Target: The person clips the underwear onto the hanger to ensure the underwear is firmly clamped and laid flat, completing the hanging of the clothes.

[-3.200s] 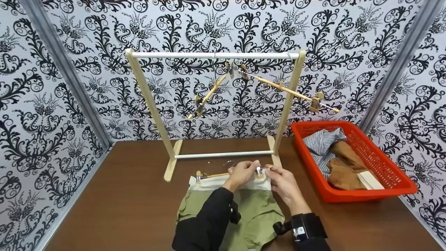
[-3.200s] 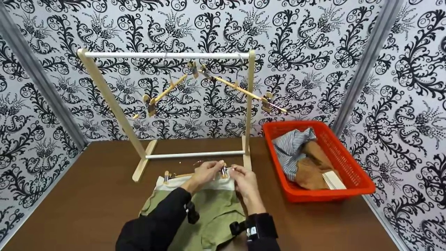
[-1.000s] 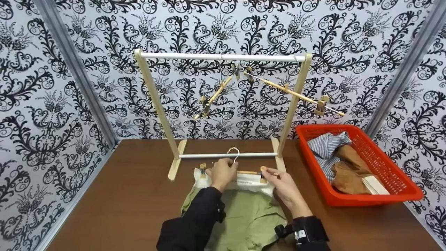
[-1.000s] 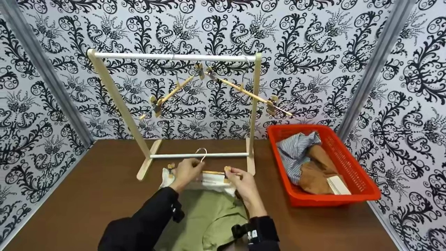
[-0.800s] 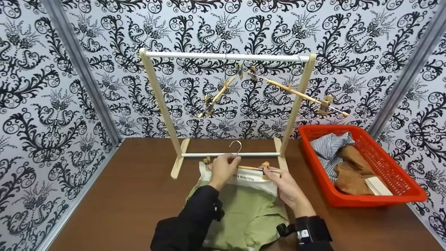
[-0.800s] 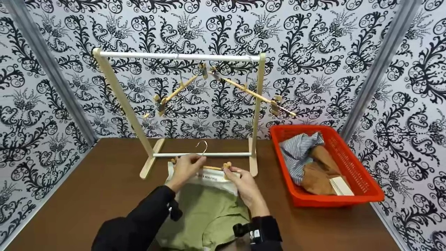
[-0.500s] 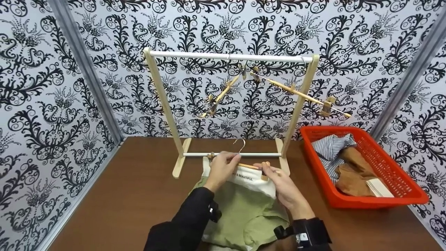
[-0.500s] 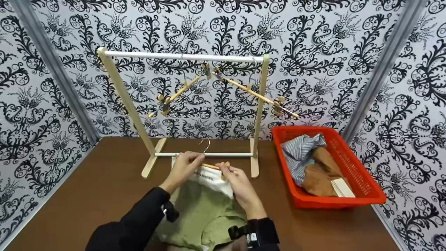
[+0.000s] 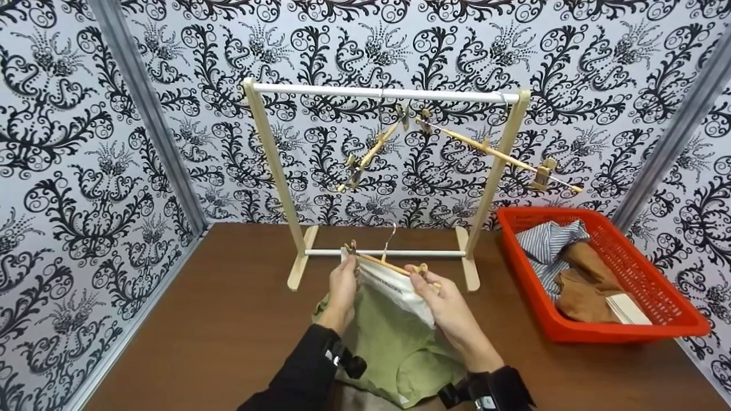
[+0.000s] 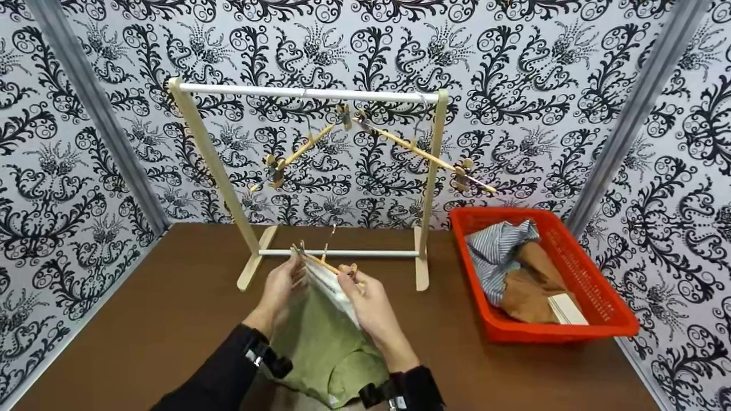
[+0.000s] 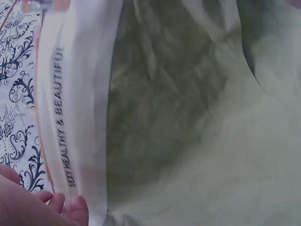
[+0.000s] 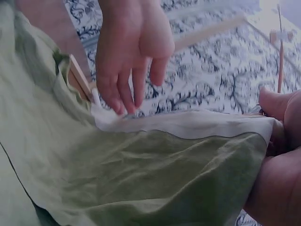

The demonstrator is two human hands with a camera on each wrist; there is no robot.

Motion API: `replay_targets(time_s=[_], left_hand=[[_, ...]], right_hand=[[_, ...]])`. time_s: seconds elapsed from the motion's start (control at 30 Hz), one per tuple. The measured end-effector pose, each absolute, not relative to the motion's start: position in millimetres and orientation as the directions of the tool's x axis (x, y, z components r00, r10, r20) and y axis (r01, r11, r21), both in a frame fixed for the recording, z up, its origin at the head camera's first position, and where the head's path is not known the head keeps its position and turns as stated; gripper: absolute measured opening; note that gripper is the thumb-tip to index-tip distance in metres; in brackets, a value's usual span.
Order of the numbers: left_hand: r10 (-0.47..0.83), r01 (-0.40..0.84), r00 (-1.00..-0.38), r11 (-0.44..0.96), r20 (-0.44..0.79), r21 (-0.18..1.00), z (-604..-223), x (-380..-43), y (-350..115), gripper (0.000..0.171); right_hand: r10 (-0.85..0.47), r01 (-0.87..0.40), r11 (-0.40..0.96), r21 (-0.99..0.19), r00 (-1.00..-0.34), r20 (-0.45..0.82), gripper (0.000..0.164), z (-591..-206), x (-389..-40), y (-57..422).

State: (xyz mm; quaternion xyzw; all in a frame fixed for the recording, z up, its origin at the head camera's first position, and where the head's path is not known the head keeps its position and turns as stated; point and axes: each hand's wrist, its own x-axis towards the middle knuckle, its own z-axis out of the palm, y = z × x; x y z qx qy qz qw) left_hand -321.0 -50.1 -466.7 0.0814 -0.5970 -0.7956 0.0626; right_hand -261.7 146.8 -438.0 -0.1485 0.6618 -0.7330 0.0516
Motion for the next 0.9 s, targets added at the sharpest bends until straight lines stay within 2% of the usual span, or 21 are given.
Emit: replay_targets(time_s=[0.17, 0.27, 0.4, 0.6, 0.77, 0.9], left_hand=[[-0.164, -0.005, -0.985, -0.275, -0.052, 0.962, -466, -325, -66, 0.040], [-0.167, 0.014, -0.985, -0.263, -0.031, 0.965, -466, -328, -77, 0.045], [-0.173, 0.054, -0.985, -0.236, 0.013, 0.970, -465, -329, -90, 0.048], [-0.119, 0.174, -0.981, -0.223, 0.150, 0.959, -464, -327, -102, 0.051], [-0.104, 0.342, -0.938, -0.096, 0.332, 0.935, -456, -331, -114, 0.047], [-0.096, 0.375, -0.923, -0.010, 0.372, 0.927, -436, -335, -128, 0.044]], right_hand=[[-0.267, -0.276, 0.022, -0.961, -0.928, 0.260, 0.051, -434, -248, 128], [-0.283, -0.303, 0.071, -0.950, -0.920, 0.273, 0.053, -433, -239, 118], [-0.296, -0.310, 0.063, -0.949, -0.914, 0.278, 0.053, -432, -227, 102], [-0.294, -0.456, 0.036, -0.889, -0.855, 0.427, 0.051, -431, -217, 74], [-0.311, -0.515, 0.015, -0.857, -0.817, 0.486, 0.052, -423, -216, 53], [-0.325, -0.529, 0.004, -0.849, -0.803, 0.499, 0.055, -411, -218, 43]])
